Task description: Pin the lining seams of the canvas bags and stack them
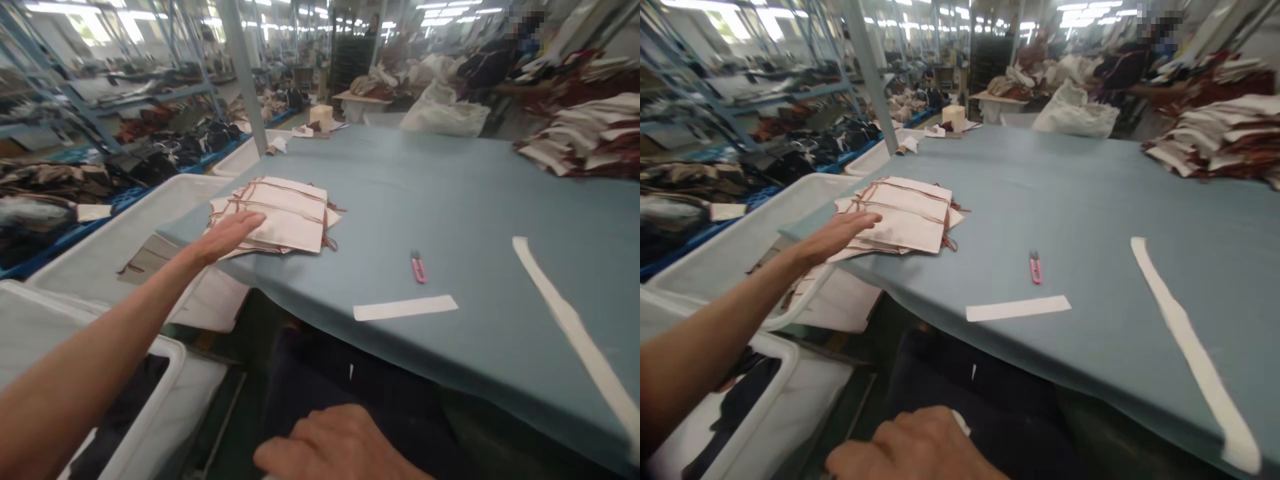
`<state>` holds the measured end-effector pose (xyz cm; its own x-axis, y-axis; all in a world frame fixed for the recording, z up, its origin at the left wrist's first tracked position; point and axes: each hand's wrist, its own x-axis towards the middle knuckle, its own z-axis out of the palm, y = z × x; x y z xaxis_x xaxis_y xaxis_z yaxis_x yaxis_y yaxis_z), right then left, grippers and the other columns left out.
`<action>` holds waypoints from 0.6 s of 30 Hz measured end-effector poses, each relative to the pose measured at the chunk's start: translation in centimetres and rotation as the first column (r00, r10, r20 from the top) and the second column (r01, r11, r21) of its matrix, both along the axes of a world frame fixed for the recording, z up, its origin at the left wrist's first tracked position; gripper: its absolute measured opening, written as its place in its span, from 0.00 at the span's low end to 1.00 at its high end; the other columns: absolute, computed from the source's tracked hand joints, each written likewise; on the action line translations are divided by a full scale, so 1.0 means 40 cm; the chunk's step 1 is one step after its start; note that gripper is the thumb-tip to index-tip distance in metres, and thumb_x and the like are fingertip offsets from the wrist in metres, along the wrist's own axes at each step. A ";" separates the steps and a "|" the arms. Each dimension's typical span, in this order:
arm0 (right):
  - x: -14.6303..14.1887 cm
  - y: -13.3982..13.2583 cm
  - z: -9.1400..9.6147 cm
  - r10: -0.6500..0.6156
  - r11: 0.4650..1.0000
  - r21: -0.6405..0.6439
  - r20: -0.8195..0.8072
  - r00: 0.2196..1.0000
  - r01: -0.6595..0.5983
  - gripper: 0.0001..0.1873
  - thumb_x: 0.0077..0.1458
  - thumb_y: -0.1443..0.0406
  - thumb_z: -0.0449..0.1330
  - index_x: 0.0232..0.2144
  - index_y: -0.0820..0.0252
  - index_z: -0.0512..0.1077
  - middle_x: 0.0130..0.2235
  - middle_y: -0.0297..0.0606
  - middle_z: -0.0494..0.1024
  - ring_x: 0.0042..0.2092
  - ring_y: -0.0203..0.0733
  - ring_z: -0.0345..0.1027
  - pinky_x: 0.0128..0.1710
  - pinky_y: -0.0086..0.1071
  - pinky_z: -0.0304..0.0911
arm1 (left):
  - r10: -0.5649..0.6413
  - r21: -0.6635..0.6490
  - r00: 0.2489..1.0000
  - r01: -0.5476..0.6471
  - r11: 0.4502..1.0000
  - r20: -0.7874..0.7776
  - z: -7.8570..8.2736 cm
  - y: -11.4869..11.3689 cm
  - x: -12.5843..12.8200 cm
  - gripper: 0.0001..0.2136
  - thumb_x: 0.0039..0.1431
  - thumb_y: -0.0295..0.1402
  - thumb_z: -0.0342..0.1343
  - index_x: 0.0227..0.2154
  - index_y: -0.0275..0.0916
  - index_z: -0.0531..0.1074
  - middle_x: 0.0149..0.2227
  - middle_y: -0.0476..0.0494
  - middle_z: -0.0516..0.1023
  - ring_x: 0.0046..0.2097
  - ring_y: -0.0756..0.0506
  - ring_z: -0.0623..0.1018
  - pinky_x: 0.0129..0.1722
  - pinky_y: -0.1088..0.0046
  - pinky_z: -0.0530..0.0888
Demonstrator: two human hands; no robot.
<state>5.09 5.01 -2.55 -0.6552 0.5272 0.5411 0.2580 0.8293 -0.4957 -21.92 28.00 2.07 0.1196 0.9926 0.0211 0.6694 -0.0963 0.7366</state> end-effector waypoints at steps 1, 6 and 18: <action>0.039 -0.012 -0.002 -0.018 0.998 -0.054 -0.012 1.000 0.017 0.29 0.76 0.52 0.32 0.41 0.54 0.69 0.22 0.27 0.72 0.20 0.35 0.65 0.20 0.32 0.53 | -0.009 0.008 1.000 0.009 1.000 0.012 0.013 -0.031 0.013 0.28 0.60 0.56 0.56 0.51 0.38 0.79 0.59 0.38 0.79 0.63 0.31 0.72 0.68 0.50 0.63; 0.237 -0.088 -0.008 -0.273 0.931 -0.264 -0.038 0.961 0.254 0.25 0.74 0.53 0.40 0.45 0.54 0.75 0.34 0.39 0.84 0.32 0.41 0.78 0.33 0.29 0.71 | -0.074 -0.059 0.960 0.093 0.994 0.270 0.046 -0.253 0.117 0.26 0.67 0.55 0.52 0.48 0.37 0.79 0.47 0.36 0.86 0.49 0.36 0.83 0.55 0.57 0.78; 0.410 -0.131 -0.031 -0.525 0.722 -0.474 0.100 0.845 0.504 0.23 0.72 0.54 0.49 0.38 0.56 0.80 0.26 0.32 0.78 0.26 0.39 0.70 0.27 0.26 0.68 | -0.209 0.152 0.922 0.168 0.974 0.325 -0.038 -0.608 0.353 0.14 0.73 0.39 0.49 0.46 0.44 0.80 0.45 0.43 0.85 0.47 0.41 0.83 0.52 0.63 0.78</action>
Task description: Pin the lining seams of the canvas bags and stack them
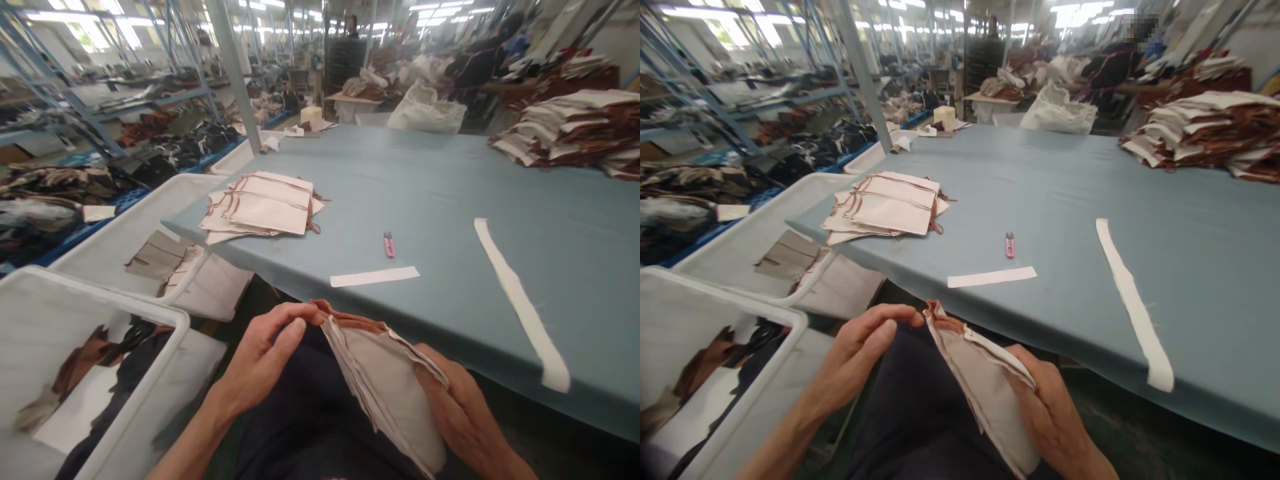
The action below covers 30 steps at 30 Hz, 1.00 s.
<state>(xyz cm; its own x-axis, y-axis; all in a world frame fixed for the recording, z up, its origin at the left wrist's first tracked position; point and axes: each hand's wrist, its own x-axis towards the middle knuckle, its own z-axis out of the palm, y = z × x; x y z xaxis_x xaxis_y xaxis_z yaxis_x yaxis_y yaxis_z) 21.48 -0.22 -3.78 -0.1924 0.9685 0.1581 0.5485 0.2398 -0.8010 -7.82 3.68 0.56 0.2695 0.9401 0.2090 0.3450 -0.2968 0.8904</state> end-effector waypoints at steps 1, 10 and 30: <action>0.006 -0.004 0.003 0.005 1.000 0.001 -0.004 1.000 -0.005 0.23 0.72 0.54 0.49 0.38 0.57 0.80 0.26 0.32 0.78 0.26 0.39 0.70 0.27 0.26 0.68 | 0.007 0.040 1.000 -0.006 0.999 -0.006 -0.003 -0.004 0.008 0.11 0.71 0.37 0.53 0.47 0.44 0.79 0.45 0.44 0.85 0.47 0.41 0.83 0.52 0.64 0.78; 0.045 -0.055 0.043 0.105 0.994 -0.019 -0.035 0.994 -0.106 0.21 0.72 0.55 0.48 0.43 0.57 0.79 0.34 0.37 0.82 0.31 0.39 0.75 0.32 0.25 0.70 | 0.056 0.394 0.980 0.024 0.919 -0.190 -0.026 -0.059 0.074 0.07 0.62 0.26 0.61 0.41 0.42 0.73 0.39 0.43 0.79 0.41 0.44 0.80 0.42 0.67 0.78; 0.010 -0.096 0.009 0.122 0.992 0.029 0.083 0.989 -0.125 0.17 0.72 0.58 0.50 0.42 0.56 0.78 0.36 0.39 0.84 0.33 0.39 0.78 0.34 0.26 0.70 | 0.038 0.219 0.998 -0.025 0.975 -0.054 -0.102 -0.079 0.089 0.06 0.61 0.26 0.57 0.38 0.42 0.67 0.35 0.47 0.73 0.36 0.47 0.74 0.37 0.69 0.73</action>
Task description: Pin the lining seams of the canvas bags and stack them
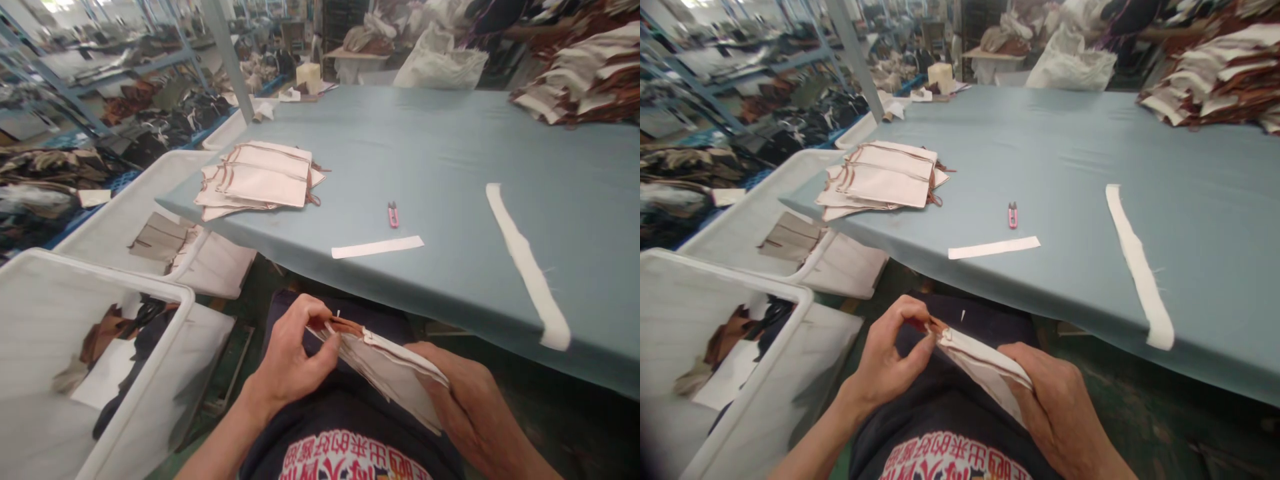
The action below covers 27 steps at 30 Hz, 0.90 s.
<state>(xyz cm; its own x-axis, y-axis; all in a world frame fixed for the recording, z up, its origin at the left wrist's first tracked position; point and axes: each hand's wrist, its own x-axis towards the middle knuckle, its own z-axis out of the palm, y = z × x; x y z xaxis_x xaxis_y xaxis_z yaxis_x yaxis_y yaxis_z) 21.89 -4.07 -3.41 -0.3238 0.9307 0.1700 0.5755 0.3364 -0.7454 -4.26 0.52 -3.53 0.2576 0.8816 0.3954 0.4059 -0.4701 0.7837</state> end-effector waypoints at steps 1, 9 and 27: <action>-0.002 -0.001 0.000 -0.005 1.000 -0.007 0.005 1.000 0.005 0.17 0.72 0.58 0.50 0.42 0.56 0.78 0.36 0.38 0.84 0.34 0.39 0.78 0.34 0.26 0.70 | -0.026 -0.037 1.000 0.026 0.999 0.010 -0.005 0.000 -0.003 0.05 0.62 0.26 0.57 0.37 0.41 0.67 0.35 0.47 0.72 0.35 0.47 0.73 0.36 0.70 0.72; -0.036 -0.003 0.020 -0.034 0.994 -0.100 0.089 0.995 0.043 0.20 0.73 0.58 0.47 0.40 0.57 0.78 0.35 0.37 0.83 0.32 0.39 0.76 0.32 0.27 0.68 | -0.153 -0.138 0.988 0.152 0.979 0.005 -0.025 -0.002 -0.019 0.02 0.62 0.29 0.54 0.33 0.41 0.69 0.35 0.44 0.76 0.37 0.44 0.74 0.39 0.65 0.71; -0.086 0.024 0.023 0.195 0.940 -0.326 0.266 0.944 -0.103 0.15 0.73 0.61 0.47 0.44 0.56 0.73 0.41 0.39 0.82 0.42 0.46 0.77 0.41 0.36 0.66 | -0.221 -0.524 0.975 0.208 0.826 0.037 0.040 -0.032 -0.021 0.09 0.64 0.30 0.50 0.30 0.36 0.72 0.27 0.50 0.71 0.30 0.49 0.68 0.32 0.72 0.64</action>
